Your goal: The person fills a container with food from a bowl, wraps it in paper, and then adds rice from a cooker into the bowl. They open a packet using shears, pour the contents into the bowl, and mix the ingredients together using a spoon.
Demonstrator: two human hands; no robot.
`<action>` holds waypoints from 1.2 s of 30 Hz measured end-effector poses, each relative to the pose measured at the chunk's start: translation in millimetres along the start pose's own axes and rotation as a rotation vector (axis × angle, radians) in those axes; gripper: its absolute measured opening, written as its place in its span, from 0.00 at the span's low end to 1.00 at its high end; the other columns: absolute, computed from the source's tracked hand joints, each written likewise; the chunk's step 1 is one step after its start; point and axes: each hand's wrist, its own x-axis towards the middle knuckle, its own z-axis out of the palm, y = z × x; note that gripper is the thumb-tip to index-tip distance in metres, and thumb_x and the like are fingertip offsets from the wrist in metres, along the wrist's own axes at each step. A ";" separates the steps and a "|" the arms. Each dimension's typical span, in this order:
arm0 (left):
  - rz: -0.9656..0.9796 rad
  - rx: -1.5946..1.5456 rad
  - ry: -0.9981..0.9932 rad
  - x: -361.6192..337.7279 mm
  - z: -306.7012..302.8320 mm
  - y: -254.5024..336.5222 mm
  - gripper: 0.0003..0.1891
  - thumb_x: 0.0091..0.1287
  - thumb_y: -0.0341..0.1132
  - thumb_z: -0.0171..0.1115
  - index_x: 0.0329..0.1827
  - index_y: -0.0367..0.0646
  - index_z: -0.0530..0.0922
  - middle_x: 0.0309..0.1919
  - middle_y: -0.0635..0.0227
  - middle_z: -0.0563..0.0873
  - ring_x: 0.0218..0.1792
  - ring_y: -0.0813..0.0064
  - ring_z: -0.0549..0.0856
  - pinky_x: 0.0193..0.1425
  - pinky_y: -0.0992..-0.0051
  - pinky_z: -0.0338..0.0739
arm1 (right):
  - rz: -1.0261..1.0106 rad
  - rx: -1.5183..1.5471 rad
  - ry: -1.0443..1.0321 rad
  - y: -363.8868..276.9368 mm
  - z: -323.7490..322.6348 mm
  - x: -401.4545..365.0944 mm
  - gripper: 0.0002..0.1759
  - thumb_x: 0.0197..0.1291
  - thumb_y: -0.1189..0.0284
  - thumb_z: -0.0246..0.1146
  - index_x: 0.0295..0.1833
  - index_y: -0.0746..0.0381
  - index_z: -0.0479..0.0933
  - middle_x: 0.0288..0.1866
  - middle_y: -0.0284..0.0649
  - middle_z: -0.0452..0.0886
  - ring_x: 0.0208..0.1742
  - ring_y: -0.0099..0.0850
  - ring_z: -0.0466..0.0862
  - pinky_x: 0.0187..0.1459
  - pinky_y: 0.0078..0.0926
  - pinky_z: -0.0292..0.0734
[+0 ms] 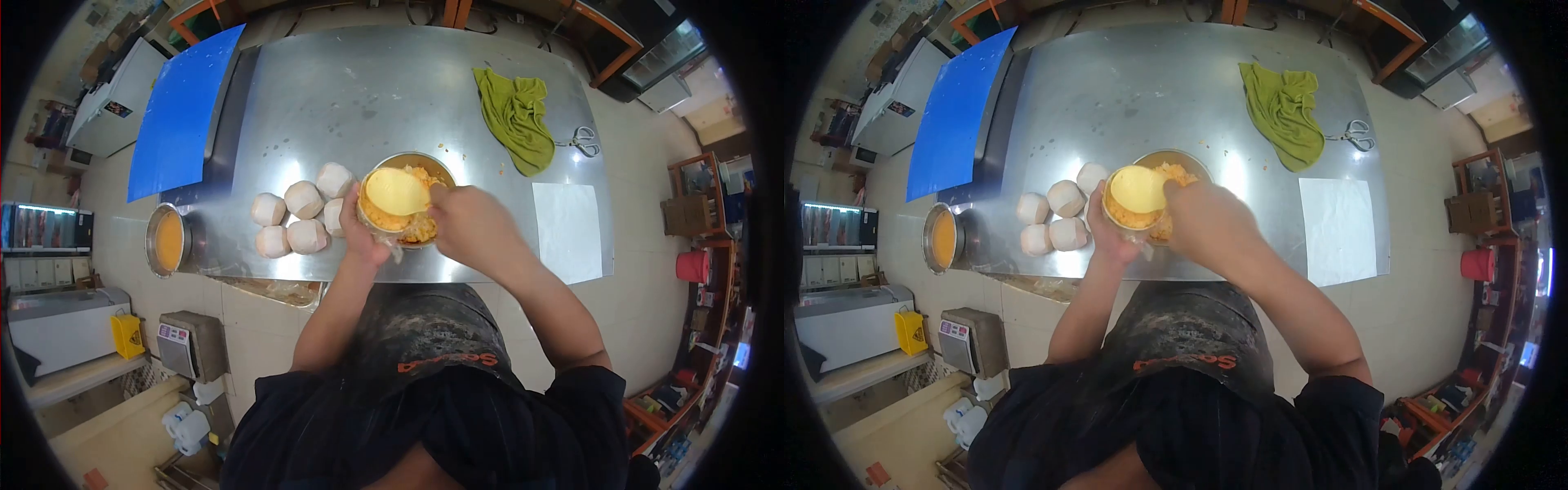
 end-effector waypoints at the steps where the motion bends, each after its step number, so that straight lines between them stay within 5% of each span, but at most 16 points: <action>1: -0.021 0.000 -0.004 -3.6 3.2 5.0 0.28 0.71 0.56 0.44 0.61 0.44 0.74 0.55 0.61 0.81 0.57 0.61 0.81 0.61 0.60 0.77 | -0.023 -0.054 -0.002 -1.9 -8.8 -2.4 0.06 0.59 0.74 0.59 0.36 0.67 0.74 0.26 0.54 0.79 0.31 0.56 0.80 0.35 0.52 0.74; 4: -0.066 -0.048 -0.068 -4.5 -8.9 15.6 0.29 0.72 0.55 0.45 0.62 0.40 0.73 0.57 0.57 0.81 0.58 0.59 0.81 0.63 0.58 0.77 | -0.179 -0.149 -0.163 -0.2 13.2 -11.3 0.06 0.59 0.74 0.59 0.36 0.67 0.73 0.27 0.53 0.79 0.31 0.55 0.80 0.35 0.51 0.74; 8: -0.103 -0.158 -0.110 -5.4 -10.9 27.8 0.29 0.71 0.54 0.45 0.63 0.37 0.73 0.57 0.55 0.81 0.58 0.58 0.81 0.63 0.57 0.76 | 0.001 -0.167 -0.208 -12.5 -8.3 -1.3 0.13 0.50 0.77 0.60 0.44 0.65 0.76 0.32 0.52 0.82 0.37 0.50 0.84 0.39 0.45 0.79; 11: -0.115 -0.097 -0.071 -5.7 -19.2 25.2 0.29 0.71 0.53 0.45 0.63 0.38 0.73 0.57 0.55 0.81 0.59 0.57 0.81 0.64 0.57 0.76 | 0.136 -0.064 -0.187 -9.2 29.7 -0.4 0.07 0.61 0.73 0.59 0.38 0.67 0.74 0.29 0.55 0.80 0.33 0.54 0.82 0.35 0.48 0.75; 14: -0.067 -0.129 -0.048 -11.9 -24.2 28.7 0.29 0.71 0.55 0.43 0.60 0.39 0.74 0.56 0.57 0.81 0.56 0.59 0.82 0.60 0.58 0.79 | 0.099 0.196 -0.087 -1.9 17.1 -5.3 0.09 0.61 0.71 0.60 0.38 0.67 0.76 0.30 0.57 0.81 0.35 0.54 0.82 0.38 0.44 0.76; 18: 0.034 -0.295 -0.132 -20.0 -54.4 28.5 0.31 0.69 0.56 0.47 0.66 0.41 0.70 0.62 0.56 0.77 0.61 0.55 0.78 0.63 0.52 0.77 | 0.186 0.128 -0.035 39.3 16.0 0.6 0.09 0.57 0.74 0.61 0.41 0.69 0.79 0.34 0.57 0.82 0.37 0.52 0.83 0.42 0.41 0.77; 20: -0.036 -0.291 -0.212 -32.6 -45.1 28.3 0.34 0.67 0.56 0.50 0.71 0.44 0.65 0.68 0.55 0.72 0.67 0.50 0.72 0.65 0.46 0.73 | 0.015 0.404 -0.053 70.2 53.9 3.9 0.15 0.56 0.74 0.60 0.47 0.71 0.78 0.36 0.58 0.83 0.40 0.52 0.84 0.44 0.42 0.78; 24: -0.126 -0.243 -0.316 -45.1 -20.4 16.7 0.39 0.65 0.61 0.55 0.75 0.50 0.60 0.73 0.56 0.65 0.72 0.43 0.63 0.66 0.37 0.68 | 0.297 0.116 -0.259 67.4 66.5 -1.8 0.29 0.61 0.62 0.60 0.63 0.71 0.70 0.58 0.59 0.76 0.63 0.54 0.72 0.63 0.47 0.70; 27: -0.186 -0.260 -0.397 -45.3 10.4 -15.8 0.42 0.64 0.63 0.57 0.76 0.51 0.58 0.73 0.57 0.63 0.72 0.39 0.61 0.66 0.37 0.69 | 0.162 -0.155 0.170 91.8 67.7 -42.7 0.31 0.61 0.57 0.62 0.63 0.68 0.71 0.63 0.56 0.72 0.66 0.54 0.68 0.64 0.52 0.67; 30: -0.291 -0.302 -0.398 -35.7 44.1 -63.9 0.42 0.64 0.63 0.58 0.77 0.51 0.58 0.73 0.57 0.63 0.71 0.36 0.61 0.65 0.39 0.71 | 0.090 -0.232 0.295 148.3 65.3 -104.4 0.32 0.60 0.53 0.63 0.63 0.65 0.73 0.68 0.55 0.68 0.66 0.51 0.69 0.63 0.55 0.65; 32: -0.302 -0.152 -0.387 -26.8 60.1 -109.6 0.41 0.65 0.61 0.58 0.77 0.51 0.58 0.73 0.57 0.63 0.71 0.36 0.62 0.64 0.40 0.73 | 0.210 -0.136 0.473 206.8 65.2 -151.5 0.25 0.57 0.61 0.66 0.56 0.64 0.77 0.61 0.50 0.75 0.63 0.50 0.72 0.61 0.49 0.68; 34: -0.379 0.000 -0.301 -5.2 66.9 -160.9 0.37 0.66 0.61 0.57 0.73 0.54 0.63 0.70 0.57 0.68 0.69 0.46 0.68 0.61 0.42 0.75 | 0.525 0.047 0.462 264.1 57.8 -208.3 0.20 0.56 0.65 0.65 0.52 0.64 0.79 0.56 0.50 0.78 0.62 0.47 0.73 0.61 0.45 0.69; 36: -0.378 0.209 -0.216 20.3 74.4 -220.0 0.35 0.67 0.60 0.55 0.72 0.51 0.65 0.67 0.59 0.72 0.66 0.54 0.74 0.61 0.44 0.76 | 0.573 -0.039 0.512 325.1 60.2 -268.2 0.18 0.54 0.69 0.66 0.50 0.63 0.79 0.52 0.49 0.79 0.58 0.47 0.75 0.57 0.44 0.72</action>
